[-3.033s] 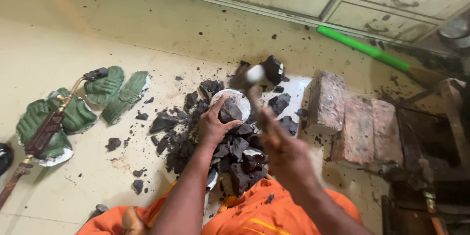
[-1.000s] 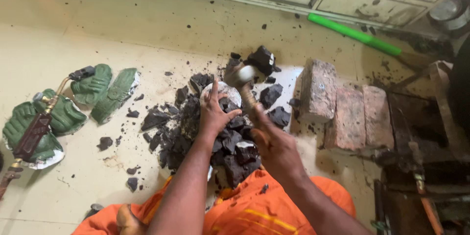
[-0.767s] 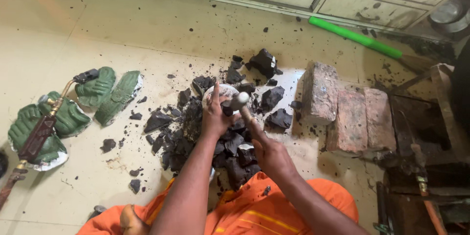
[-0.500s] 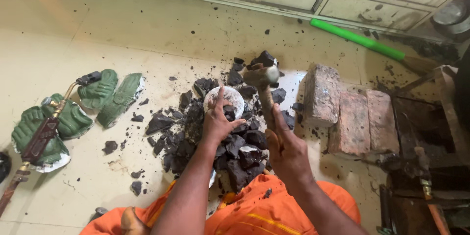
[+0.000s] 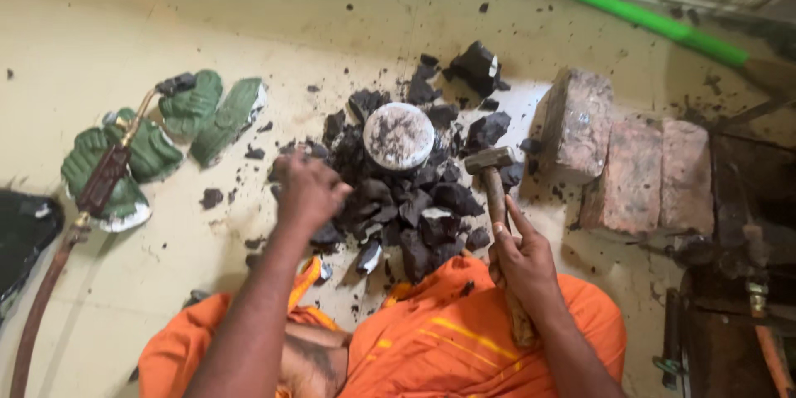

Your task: The person sits on the floor and breaks a large dark solid block into smaller pieces by striking it with a hammer against a round metal plate, repeatedly repositioning the chunks by hand and breaking them further into smaller fragments that accumulate on the floor.

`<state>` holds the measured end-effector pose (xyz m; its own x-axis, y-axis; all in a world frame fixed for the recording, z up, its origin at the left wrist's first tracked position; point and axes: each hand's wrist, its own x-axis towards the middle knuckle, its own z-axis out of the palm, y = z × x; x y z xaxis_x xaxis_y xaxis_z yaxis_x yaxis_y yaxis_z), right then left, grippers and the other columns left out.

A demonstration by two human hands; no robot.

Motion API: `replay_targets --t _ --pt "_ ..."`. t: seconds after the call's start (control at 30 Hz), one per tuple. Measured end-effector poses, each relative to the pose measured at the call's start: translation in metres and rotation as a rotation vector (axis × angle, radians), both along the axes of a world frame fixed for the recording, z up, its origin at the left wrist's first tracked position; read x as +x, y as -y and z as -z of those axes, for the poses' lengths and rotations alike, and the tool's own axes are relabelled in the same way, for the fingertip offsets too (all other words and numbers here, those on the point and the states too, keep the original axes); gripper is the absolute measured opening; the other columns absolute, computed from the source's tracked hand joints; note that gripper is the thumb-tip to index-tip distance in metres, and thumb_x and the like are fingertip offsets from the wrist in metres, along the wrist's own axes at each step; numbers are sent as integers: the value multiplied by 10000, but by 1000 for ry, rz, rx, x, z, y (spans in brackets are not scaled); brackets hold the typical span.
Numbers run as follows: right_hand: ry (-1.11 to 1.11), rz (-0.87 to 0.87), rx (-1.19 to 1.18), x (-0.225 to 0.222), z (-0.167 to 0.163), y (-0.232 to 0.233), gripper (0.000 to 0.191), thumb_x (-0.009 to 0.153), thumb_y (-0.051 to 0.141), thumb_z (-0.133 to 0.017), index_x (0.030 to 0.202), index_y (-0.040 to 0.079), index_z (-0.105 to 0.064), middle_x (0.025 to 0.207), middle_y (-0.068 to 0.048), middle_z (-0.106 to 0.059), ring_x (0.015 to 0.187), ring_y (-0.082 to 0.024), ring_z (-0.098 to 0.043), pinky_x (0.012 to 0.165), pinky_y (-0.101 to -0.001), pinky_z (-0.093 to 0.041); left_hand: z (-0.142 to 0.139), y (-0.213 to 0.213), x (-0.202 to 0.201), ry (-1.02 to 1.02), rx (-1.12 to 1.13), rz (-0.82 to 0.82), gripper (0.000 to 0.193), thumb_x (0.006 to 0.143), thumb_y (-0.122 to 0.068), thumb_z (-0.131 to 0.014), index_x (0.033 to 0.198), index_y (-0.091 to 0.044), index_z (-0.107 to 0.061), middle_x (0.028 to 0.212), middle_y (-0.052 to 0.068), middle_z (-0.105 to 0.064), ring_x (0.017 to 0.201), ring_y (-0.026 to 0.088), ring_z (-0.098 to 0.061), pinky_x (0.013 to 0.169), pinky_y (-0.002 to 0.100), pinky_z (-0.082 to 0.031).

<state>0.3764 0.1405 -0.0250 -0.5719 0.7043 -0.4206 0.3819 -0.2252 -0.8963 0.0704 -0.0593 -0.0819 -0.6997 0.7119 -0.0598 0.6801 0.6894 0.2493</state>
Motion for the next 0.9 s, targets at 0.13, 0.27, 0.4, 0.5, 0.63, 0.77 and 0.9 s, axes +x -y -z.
replay_targets --t 0.13,0.27,0.4,0.5,0.63,0.77,0.9 --pt "32 82 -134 1 18 -6 608 1003 189 -543 1588 196 -378 606 -50 -582 411 -136 -515 375 -293 -432 0 2 23 129 -45 -278 352 1086 -486 -647 1074 -152 -757 1092 63 -758 1129 228 -611 1138 406 -425" --pt "46 47 -227 0 20 -10 629 982 165 -605 1583 190 -421 616 -46 -577 424 -123 -518 378 -282 -425 17 -32 81 100 217 106 672 701 -452 -743 1344 -266 -693 1437 175 -522 1402 414 -405 1167 597 -220" --pt "190 -118 -176 -3 8 1 670 978 177 -599 1594 236 -342 623 -53 -604 431 -135 -539 395 -299 -469 19 -33 82 78 -10 171 371 939 -465 -623 1234 -261 -717 1518 108 -484 1496 298 -288 1239 581 -117" --pt "280 -343 -150 -8 -3 13 689 980 207 -594 1606 262 -309 629 -41 -625 446 -119 -548 416 -288 -498 8 -15 68 129 -198 128 307 974 -367 -564 1221 -288 -730 1494 75 -513 1524 244 -293 1294 571 -90" --pt "193 -457 -258 -18 -10 21 676 993 213 -598 1613 227 -331 644 -28 -608 457 -115 -549 409 -276 -488 -10 6 58 90 -291 -91 255 1002 -275 -564 1109 -189 -779 1532 98 -472 1540 283 -234 1262 573 -73" --pt "111 -301 -265 -20 -4 14 703 971 204 -570 1621 254 -305 648 -19 -624 446 -101 -525 389 -274 -472 -11 9 63 5 -139 -51 350 978 -133 -589 1304 -207 -690 1523 68 -494 1502 295 -271 1255 577 -123" --pt "60 -127 -206 -15 9 4 746 944 154 -612 1618 204 -297 624 -30 -601 426 -115 -520 380 -277 -448 -2 -10 68 211 -41 329 944 711 5 -737 1561 -339 -511 1638 50 -370 1498 315 -243 1167 555 -154"
